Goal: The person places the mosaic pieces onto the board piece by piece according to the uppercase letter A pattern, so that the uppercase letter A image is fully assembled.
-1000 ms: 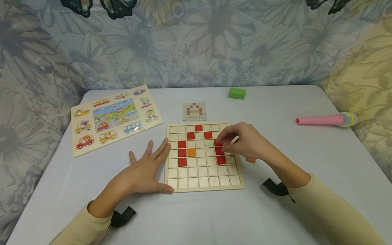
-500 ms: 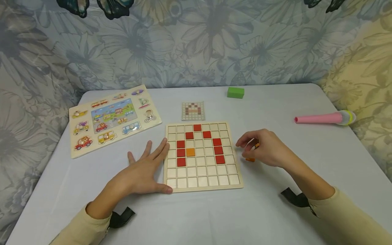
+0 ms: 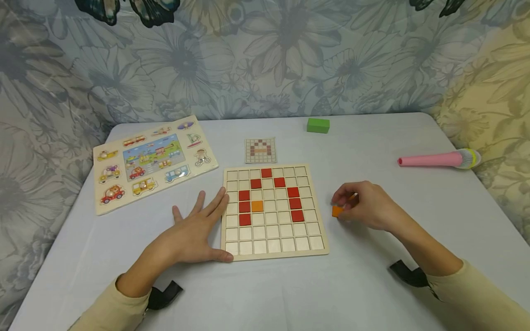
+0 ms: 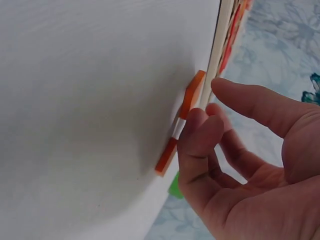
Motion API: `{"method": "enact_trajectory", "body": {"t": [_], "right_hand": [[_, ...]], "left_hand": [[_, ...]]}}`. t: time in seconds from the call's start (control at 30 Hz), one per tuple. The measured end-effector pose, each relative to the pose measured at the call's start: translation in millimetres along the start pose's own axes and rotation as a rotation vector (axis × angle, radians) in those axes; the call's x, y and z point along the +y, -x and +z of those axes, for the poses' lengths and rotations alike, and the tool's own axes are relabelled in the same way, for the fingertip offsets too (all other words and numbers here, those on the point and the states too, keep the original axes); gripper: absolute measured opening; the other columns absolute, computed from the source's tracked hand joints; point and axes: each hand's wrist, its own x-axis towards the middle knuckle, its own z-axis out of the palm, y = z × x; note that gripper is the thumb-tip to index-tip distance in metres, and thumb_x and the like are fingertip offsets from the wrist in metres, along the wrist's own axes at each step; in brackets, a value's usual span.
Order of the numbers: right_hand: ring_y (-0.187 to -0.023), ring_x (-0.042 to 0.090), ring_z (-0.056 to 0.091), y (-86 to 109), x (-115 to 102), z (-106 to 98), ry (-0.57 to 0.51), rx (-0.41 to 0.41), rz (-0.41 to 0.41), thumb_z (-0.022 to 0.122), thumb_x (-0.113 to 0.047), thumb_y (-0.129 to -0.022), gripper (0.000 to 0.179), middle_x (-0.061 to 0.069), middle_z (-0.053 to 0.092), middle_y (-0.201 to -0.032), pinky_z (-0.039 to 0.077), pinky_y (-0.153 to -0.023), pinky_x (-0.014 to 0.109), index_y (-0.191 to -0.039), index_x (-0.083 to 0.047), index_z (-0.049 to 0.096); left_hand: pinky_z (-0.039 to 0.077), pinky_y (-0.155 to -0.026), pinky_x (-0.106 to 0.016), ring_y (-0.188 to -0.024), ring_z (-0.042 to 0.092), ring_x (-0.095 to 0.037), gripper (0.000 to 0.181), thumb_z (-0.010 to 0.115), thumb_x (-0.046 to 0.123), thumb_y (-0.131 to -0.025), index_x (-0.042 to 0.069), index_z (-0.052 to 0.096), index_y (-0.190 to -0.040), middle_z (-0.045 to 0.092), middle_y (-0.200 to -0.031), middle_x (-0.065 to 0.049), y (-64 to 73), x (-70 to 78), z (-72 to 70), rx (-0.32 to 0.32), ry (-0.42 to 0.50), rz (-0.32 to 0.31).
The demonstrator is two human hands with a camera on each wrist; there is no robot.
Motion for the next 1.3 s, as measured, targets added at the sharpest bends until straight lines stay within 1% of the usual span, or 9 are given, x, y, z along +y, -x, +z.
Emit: {"method": "enact_trajectory", "body": {"t": [0.27, 0.53, 0.83, 0.97, 1.13, 1.3], "right_hand": [[-0.078, 0.017, 0.06, 0.6, 3, 2, 0.048, -0.004, 0.032, 0.087, -0.009, -0.078, 0.024, 0.005, 0.066, -0.091, 0.05, -0.067, 0.028, -0.098, -0.009, 0.074], [-0.079, 0.017, 0.061, 0.3, 2, 6, 0.091, -0.007, 0.013, 0.087, -0.006, -0.077, 0.022, 0.004, 0.067, -0.088, 0.051, -0.068, 0.03, -0.096, -0.008, 0.075], [-0.083, 0.02, 0.061, -1.6, 0, 7, 0.116, 0.003, 0.028, 0.082, -0.002, -0.079, 0.022, 0.003, 0.07, -0.089, 0.051, -0.07, 0.033, -0.099, -0.01, 0.078], [-0.083, 0.02, 0.061, -2.3, -2, 6, 0.105, 0.02, 0.017, 0.082, -0.001, -0.079, 0.023, 0.004, 0.071, -0.09, 0.052, -0.069, 0.032, -0.1, -0.01, 0.08], [-0.08, 0.019, 0.061, -3.2, -7, 4, 0.094, 0.04, -0.008, 0.083, 0.0, -0.079, 0.023, 0.004, 0.07, -0.088, 0.051, -0.066, 0.031, -0.1, -0.01, 0.081], [-0.08, 0.018, 0.062, -5.9, -12, 3, 0.1, 0.045, -0.047, 0.084, -0.001, -0.079, 0.022, 0.003, 0.074, -0.092, 0.051, -0.068, 0.03, -0.099, -0.011, 0.082]], "left_hand": [[-0.002, -0.095, -0.096, -0.16, -0.003, -0.049, 0.134, 0.085, 0.07, -0.071, 0.018, 0.01, -0.169, -0.002, -0.177, 0.004, 0.1, 0.5, -0.2, -0.007, 0.008, -0.008], [-0.002, -0.095, -0.096, -0.16, -0.002, -0.049, 0.134, 0.084, 0.07, -0.071, 0.019, 0.01, -0.169, -0.002, -0.177, 0.003, 0.7, 0.6, -0.5, -0.008, 0.009, -0.008], [-0.002, -0.095, -0.096, -0.16, -0.002, -0.049, 0.133, 0.084, 0.071, -0.071, 0.018, 0.01, -0.169, -0.001, -0.177, 0.003, 0.5, 0.9, -1.1, -0.006, 0.008, -0.003], [-0.002, -0.095, -0.096, -0.16, -0.002, -0.049, 0.133, 0.084, 0.071, -0.071, 0.018, 0.01, -0.169, -0.002, -0.177, 0.003, 0.3, 0.4, -0.9, -0.006, 0.005, -0.002], [-0.002, -0.095, -0.096, -0.16, -0.002, -0.05, 0.133, 0.084, 0.07, -0.072, 0.019, 0.01, -0.169, -0.002, -0.177, 0.003, 0.2, 0.0, -1.0, -0.006, 0.005, -0.002], [-0.001, -0.095, -0.096, -0.16, -0.002, -0.05, 0.133, 0.084, 0.071, -0.071, 0.019, 0.011, -0.169, -0.002, -0.177, 0.004, -0.4, -0.3, -0.4, -0.004, 0.004, 0.0]]}}
